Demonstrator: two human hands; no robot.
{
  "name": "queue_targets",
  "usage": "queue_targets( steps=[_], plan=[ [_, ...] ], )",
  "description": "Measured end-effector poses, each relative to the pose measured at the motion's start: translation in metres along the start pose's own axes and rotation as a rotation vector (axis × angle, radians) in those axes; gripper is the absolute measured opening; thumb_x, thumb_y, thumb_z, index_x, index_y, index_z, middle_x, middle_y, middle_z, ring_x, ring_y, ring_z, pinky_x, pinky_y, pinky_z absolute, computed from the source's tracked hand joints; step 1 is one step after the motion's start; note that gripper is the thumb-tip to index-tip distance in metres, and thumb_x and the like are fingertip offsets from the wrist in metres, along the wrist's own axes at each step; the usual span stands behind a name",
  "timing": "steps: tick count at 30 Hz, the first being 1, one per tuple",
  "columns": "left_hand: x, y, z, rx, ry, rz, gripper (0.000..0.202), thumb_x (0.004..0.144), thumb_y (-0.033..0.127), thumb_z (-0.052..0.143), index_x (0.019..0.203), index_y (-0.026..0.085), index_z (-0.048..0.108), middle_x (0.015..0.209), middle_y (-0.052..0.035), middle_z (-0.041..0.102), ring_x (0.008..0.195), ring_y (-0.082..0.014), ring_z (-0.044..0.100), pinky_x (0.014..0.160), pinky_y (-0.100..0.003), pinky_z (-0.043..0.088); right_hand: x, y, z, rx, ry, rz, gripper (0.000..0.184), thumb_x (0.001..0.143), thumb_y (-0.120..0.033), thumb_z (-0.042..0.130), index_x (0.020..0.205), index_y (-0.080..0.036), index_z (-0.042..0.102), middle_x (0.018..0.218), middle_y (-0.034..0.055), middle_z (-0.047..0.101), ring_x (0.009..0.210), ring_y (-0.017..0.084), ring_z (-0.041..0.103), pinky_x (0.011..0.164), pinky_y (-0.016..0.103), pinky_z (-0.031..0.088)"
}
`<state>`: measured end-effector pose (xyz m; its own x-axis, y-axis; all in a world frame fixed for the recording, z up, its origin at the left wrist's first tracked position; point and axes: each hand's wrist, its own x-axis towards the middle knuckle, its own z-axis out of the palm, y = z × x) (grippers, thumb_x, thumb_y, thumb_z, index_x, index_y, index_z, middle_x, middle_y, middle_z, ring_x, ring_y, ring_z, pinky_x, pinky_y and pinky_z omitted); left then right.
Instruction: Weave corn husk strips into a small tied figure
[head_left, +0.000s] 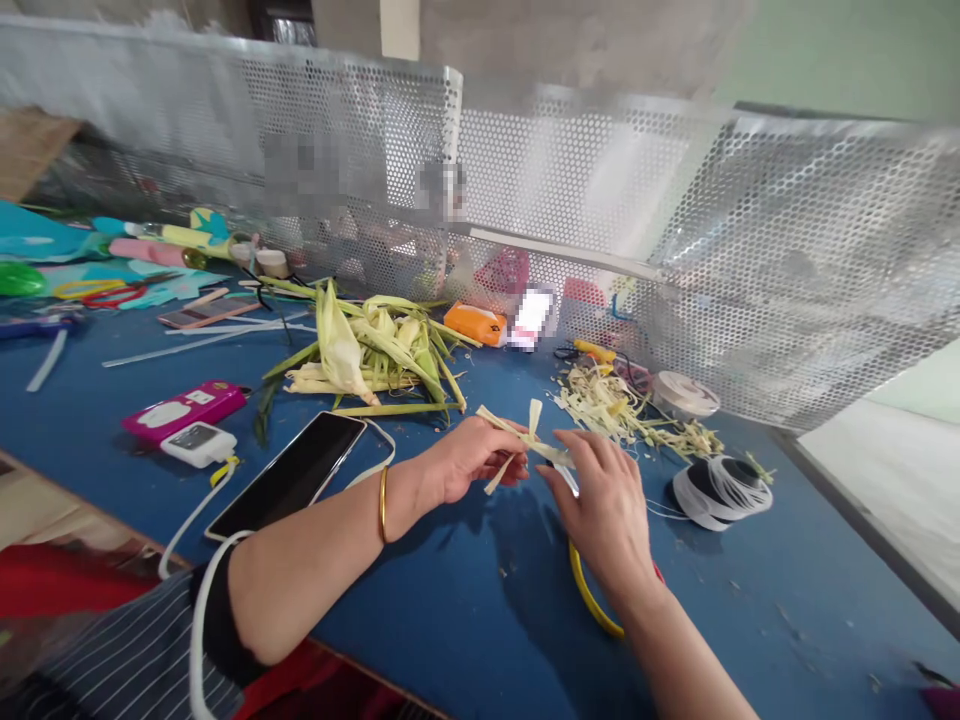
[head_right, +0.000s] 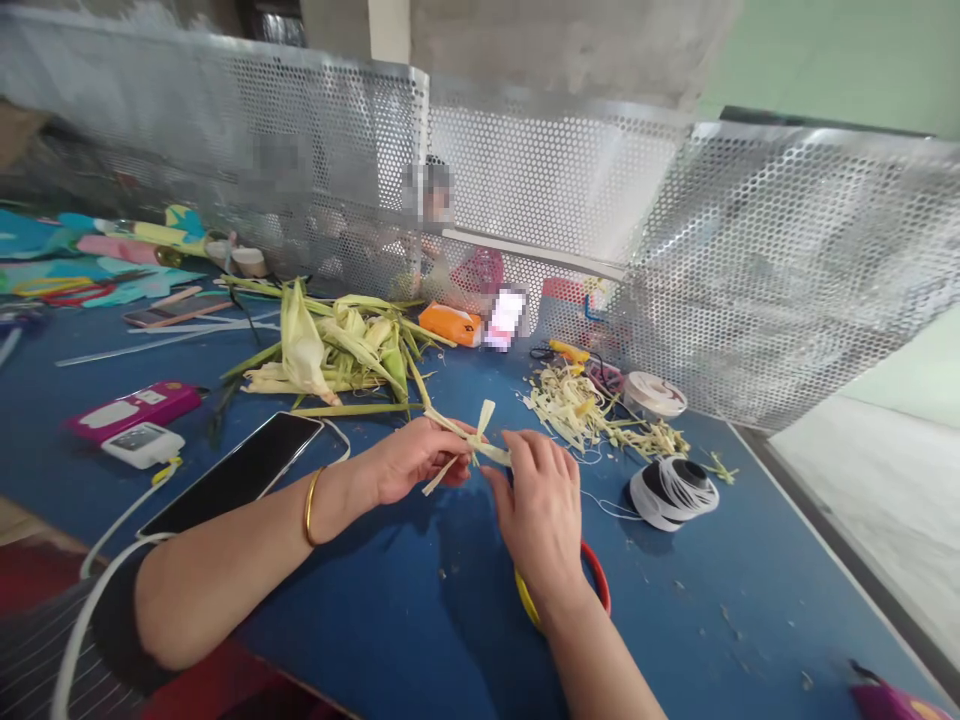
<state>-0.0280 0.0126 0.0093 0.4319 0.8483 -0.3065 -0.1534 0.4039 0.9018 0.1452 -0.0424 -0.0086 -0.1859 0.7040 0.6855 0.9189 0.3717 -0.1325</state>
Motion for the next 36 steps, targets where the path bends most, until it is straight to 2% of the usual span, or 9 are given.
queue_targets(
  steps=[2, 5, 12, 22, 25, 27, 31, 33, 36],
  plan=[
    [0.000, -0.001, 0.000, 0.011, -0.035, -0.007, 0.022, 0.063, 0.023, 0.074, 0.082, 0.013, 0.072, 0.062, -0.0016, 0.062, 0.059, -0.0139, 0.059, 0.060, -0.028, 0.050, -0.001, 0.001, 0.005, -0.013, -0.068, -0.051, 0.023, 0.100, -0.032, 0.042, 0.098, -0.020, 0.062, 0.085, 0.0059, 0.068, 0.083, 0.023, 0.063, 0.094, 0.040, 0.036],
    [0.000, -0.004, 0.002, 0.016, -0.057, -0.012, 0.027, 0.062, 0.029, 0.077, 0.085, 0.015, 0.072, 0.062, 0.0006, 0.059, 0.059, -0.0119, 0.055, 0.059, -0.027, 0.049, -0.005, -0.002, 0.009, -0.028, -0.106, -0.060, 0.031, 0.102, -0.026, 0.037, 0.078, -0.020, 0.056, 0.064, 0.0002, 0.060, 0.063, 0.017, 0.058, 0.091, 0.037, 0.036],
    [-0.002, -0.012, 0.010, 0.093, 0.010, 0.068, 0.029, 0.064, 0.037, 0.081, 0.069, 0.015, 0.062, 0.060, 0.0025, 0.058, 0.054, -0.0092, 0.052, 0.054, -0.024, 0.044, -0.008, -0.013, 0.009, 0.042, -0.137, -0.025, 0.036, 0.102, -0.025, 0.034, 0.068, -0.022, 0.046, 0.056, -0.0018, 0.053, 0.056, 0.016, 0.053, 0.071, 0.029, 0.038],
    [0.000, -0.014, 0.013, 0.174, 0.086, 0.154, 0.022, 0.076, 0.031, 0.070, 0.068, 0.013, 0.061, 0.056, 0.0035, 0.055, 0.045, -0.0073, 0.049, 0.051, -0.024, 0.043, -0.009, -0.020, 0.006, 0.117, -0.117, -0.050, 0.037, 0.100, -0.024, 0.035, 0.064, -0.022, 0.044, 0.053, -0.0020, 0.050, 0.053, 0.015, 0.048, 0.071, 0.028, 0.038],
    [0.002, -0.010, 0.009, 0.125, 0.073, 0.136, 0.023, 0.076, 0.035, 0.071, 0.076, 0.014, 0.063, 0.062, 0.0017, 0.059, 0.048, -0.0086, 0.053, 0.051, -0.024, 0.044, -0.007, -0.016, 0.004, 0.231, -0.201, 0.065, 0.042, 0.101, -0.035, 0.033, 0.067, -0.022, 0.052, 0.057, 0.0007, 0.057, 0.059, 0.017, 0.055, 0.069, 0.029, 0.039],
    [0.003, -0.005, 0.006, 0.061, 0.086, 0.106, 0.027, 0.077, 0.039, 0.071, 0.081, 0.014, 0.065, 0.070, -0.0014, 0.065, 0.052, -0.0098, 0.057, 0.052, -0.024, 0.045, -0.006, -0.008, 0.004, 0.308, -0.250, 0.243, 0.051, 0.100, -0.048, 0.029, 0.066, -0.022, 0.057, 0.058, 0.0030, 0.061, 0.060, 0.019, 0.057, 0.064, 0.029, 0.038],
    [0.002, 0.002, 0.002, 0.008, 0.117, 0.054, 0.033, 0.076, 0.045, 0.072, 0.083, 0.013, 0.068, 0.079, -0.0061, 0.070, 0.056, -0.0111, 0.061, 0.052, -0.023, 0.044, -0.002, 0.013, 0.008, 0.571, -0.155, 0.635, 0.065, 0.092, -0.069, 0.029, 0.073, -0.019, 0.066, 0.063, 0.0059, 0.067, 0.060, 0.021, 0.061, 0.059, 0.031, 0.041],
    [0.002, 0.003, 0.001, 0.027, 0.135, 0.075, 0.033, 0.073, 0.044, 0.075, 0.082, 0.012, 0.070, 0.079, -0.0069, 0.071, 0.056, -0.0105, 0.060, 0.051, -0.021, 0.042, 0.001, 0.017, 0.009, 0.740, -0.089, 0.697, 0.065, 0.089, -0.072, 0.035, 0.079, -0.017, 0.069, 0.067, 0.0065, 0.068, 0.066, 0.022, 0.064, 0.062, 0.031, 0.045],
    [0.003, 0.001, 0.000, 0.054, 0.155, 0.114, 0.032, 0.071, 0.043, 0.077, 0.079, 0.012, 0.071, 0.076, -0.0071, 0.071, 0.054, -0.0096, 0.058, 0.050, -0.021, 0.040, 0.005, 0.015, 0.009, 0.827, -0.099, 0.661, 0.055, 0.084, -0.068, 0.050, 0.082, -0.016, 0.070, 0.070, 0.0056, 0.068, 0.072, 0.022, 0.064, 0.067, 0.031, 0.047]
  ],
)
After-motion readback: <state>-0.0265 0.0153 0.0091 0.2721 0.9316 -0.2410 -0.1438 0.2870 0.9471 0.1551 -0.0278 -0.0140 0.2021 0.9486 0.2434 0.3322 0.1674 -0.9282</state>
